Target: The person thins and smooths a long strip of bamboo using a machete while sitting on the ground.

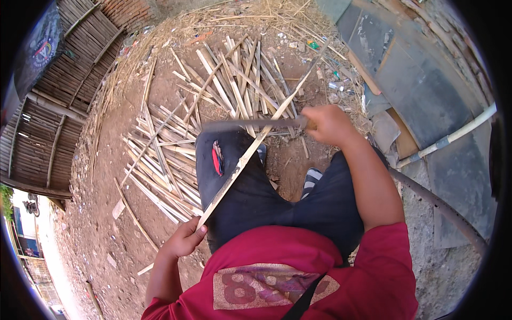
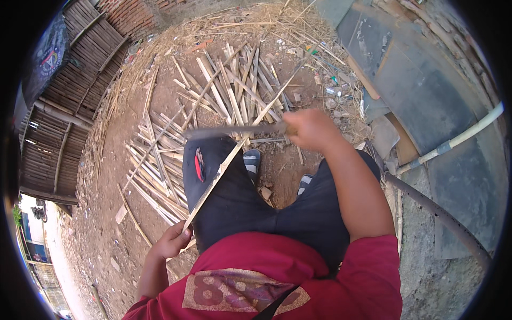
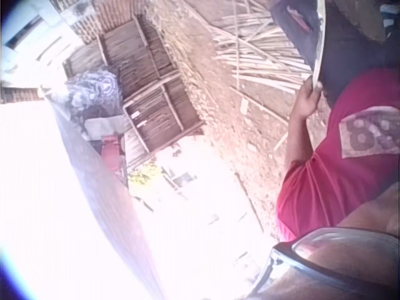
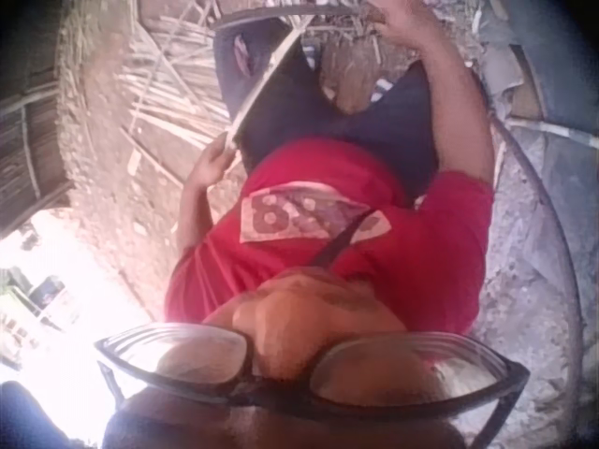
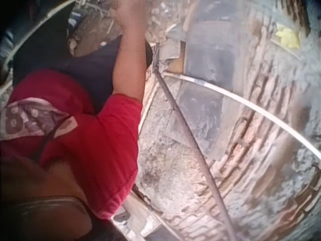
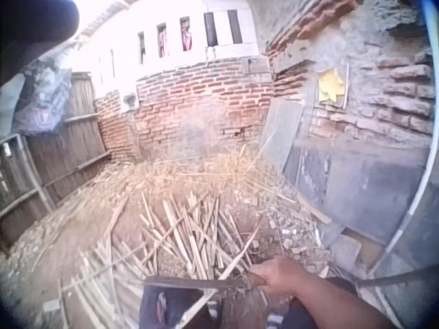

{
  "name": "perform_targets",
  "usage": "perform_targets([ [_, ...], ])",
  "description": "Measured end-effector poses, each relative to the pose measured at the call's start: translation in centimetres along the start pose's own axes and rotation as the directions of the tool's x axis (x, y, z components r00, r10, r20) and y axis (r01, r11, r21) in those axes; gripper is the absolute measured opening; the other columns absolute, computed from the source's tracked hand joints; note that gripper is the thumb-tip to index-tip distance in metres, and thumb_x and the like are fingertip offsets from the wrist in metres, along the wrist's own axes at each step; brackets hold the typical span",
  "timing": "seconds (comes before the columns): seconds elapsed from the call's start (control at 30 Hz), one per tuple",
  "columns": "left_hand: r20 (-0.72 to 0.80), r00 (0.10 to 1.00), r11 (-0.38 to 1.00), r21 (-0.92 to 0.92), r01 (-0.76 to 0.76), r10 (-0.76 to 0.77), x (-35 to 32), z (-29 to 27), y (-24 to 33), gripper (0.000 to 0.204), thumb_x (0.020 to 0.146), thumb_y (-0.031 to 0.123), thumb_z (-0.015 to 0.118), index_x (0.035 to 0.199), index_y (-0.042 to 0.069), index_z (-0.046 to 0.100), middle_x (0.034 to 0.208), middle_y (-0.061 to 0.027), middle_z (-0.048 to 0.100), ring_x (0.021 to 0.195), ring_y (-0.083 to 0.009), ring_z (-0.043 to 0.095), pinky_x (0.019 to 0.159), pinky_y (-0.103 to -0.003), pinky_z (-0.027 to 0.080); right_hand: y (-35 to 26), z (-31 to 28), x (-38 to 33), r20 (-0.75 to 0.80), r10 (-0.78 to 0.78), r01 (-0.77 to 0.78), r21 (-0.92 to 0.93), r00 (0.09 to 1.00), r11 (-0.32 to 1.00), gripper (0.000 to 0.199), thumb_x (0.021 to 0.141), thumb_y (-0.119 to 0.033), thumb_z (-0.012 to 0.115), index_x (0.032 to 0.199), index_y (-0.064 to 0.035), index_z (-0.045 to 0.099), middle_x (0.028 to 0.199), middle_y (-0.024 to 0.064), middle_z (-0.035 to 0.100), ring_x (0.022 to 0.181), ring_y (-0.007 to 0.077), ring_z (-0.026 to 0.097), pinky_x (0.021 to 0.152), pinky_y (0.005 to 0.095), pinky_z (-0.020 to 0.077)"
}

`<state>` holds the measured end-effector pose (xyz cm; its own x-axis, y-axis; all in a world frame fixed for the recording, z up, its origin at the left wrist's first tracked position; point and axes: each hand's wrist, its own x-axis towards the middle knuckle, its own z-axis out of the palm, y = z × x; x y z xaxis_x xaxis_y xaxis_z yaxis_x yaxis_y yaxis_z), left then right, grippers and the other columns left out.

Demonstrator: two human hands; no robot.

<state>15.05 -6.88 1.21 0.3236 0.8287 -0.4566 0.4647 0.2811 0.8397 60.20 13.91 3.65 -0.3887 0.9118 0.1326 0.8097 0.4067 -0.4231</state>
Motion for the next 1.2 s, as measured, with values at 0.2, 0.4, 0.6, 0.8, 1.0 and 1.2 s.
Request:
perform_targets([
  [0.2,0.201,0.975,0.925,-0.344,0.160,-0.094,0.2,-0.7,0.8,0.046,0.100,0.054,0.051,0.091,0.009,0.051,0.063,0.0043,0.037,0.053,-0.0078,0.031,0.048,-0.025,0.026,4.8,2.3,1.2,-0.260,0.201,-0.157,0.180,0.945,0.971,0.028,0.078,-0.021,0.073,0.103,-0.0088,0.067,0.089,0.0174,0.070,0.081,0.0364,0.069,0.073,0.0429,0.0537],
  [0.4,0.205,0.977,0.915,-0.378,0.139,-0.064,0.1,-0.6,0.4,0.050,0.099,0.057,0.051,0.090,0.008,0.050,0.061,0.0037,0.036,0.051,-0.0080,0.030,0.047,-0.025,0.024,-0.9,0.7,0.3,-0.021,0.030,-0.030,0.023,0.999,0.999,0.028,0.076,-0.019,0.073,0.102,-0.0103,0.068,0.091,0.0161,0.071,0.083,0.0350,0.069,0.073,0.0424,0.0545],
  [0.6,0.189,0.980,0.923,-0.364,0.127,-0.060,0.5,-0.3,0.0,0.055,0.100,0.060,0.047,0.094,0.005,0.053,0.059,0.0036,0.035,0.049,-0.0078,0.030,0.046,-0.025,0.024,1.8,2.7,0.8,0.007,0.096,-0.094,0.246,0.995,0.965,0.049,0.080,-0.022,0.075,0.124,-0.0027,0.063,0.090,0.0228,0.069,0.080,0.0334,0.069,0.073,0.0388,0.0535],
  [0.8,0.257,0.965,0.895,-0.417,0.160,-0.053,0.4,-0.7,-0.4,0.048,0.104,0.052,0.044,0.100,0.006,0.055,0.059,0.0016,0.037,0.051,-0.0102,0.031,0.050,-0.026,0.028,0.2,1.1,0.8,0.000,0.057,-0.056,0.118,0.998,0.991,0.045,0.080,-0.022,0.072,0.121,-0.0043,0.065,0.091,0.0251,0.069,0.085,0.0379,0.068,0.077,0.0431,0.0542],
  [1.0,0.046,0.999,0.998,-0.061,-0.017,0.020,0.4,0.2,-0.8,0.049,0.105,0.052,0.042,0.098,0.005,0.056,0.061,0.0023,0.041,0.052,-0.0092,0.037,0.051,-0.026,0.032,0.0,2.4,0.9,0.115,-0.022,0.002,0.168,0.993,0.986,0.041,0.078,-0.022,0.076,0.114,-0.0059,0.066,0.080,0.0156,0.069,0.073,0.0312,0.067,0.070,0.0392,0.0516],
  [1.2,0.102,0.992,0.973,-0.209,0.100,-0.080,0.0,0.0,0.6,0.055,0.102,0.057,0.044,0.099,0.003,0.057,0.061,0.0036,0.041,0.051,-0.0076,0.034,0.049,-0.025,0.028,1.1,1.5,0.6,-0.054,0.101,-0.088,0.201,0.993,0.976,0.035,0.079,-0.022,0.075,0.109,-0.0052,0.068,0.079,0.0169,0.068,0.071,0.0331,0.066,0.067,0.0405,0.0508],
])
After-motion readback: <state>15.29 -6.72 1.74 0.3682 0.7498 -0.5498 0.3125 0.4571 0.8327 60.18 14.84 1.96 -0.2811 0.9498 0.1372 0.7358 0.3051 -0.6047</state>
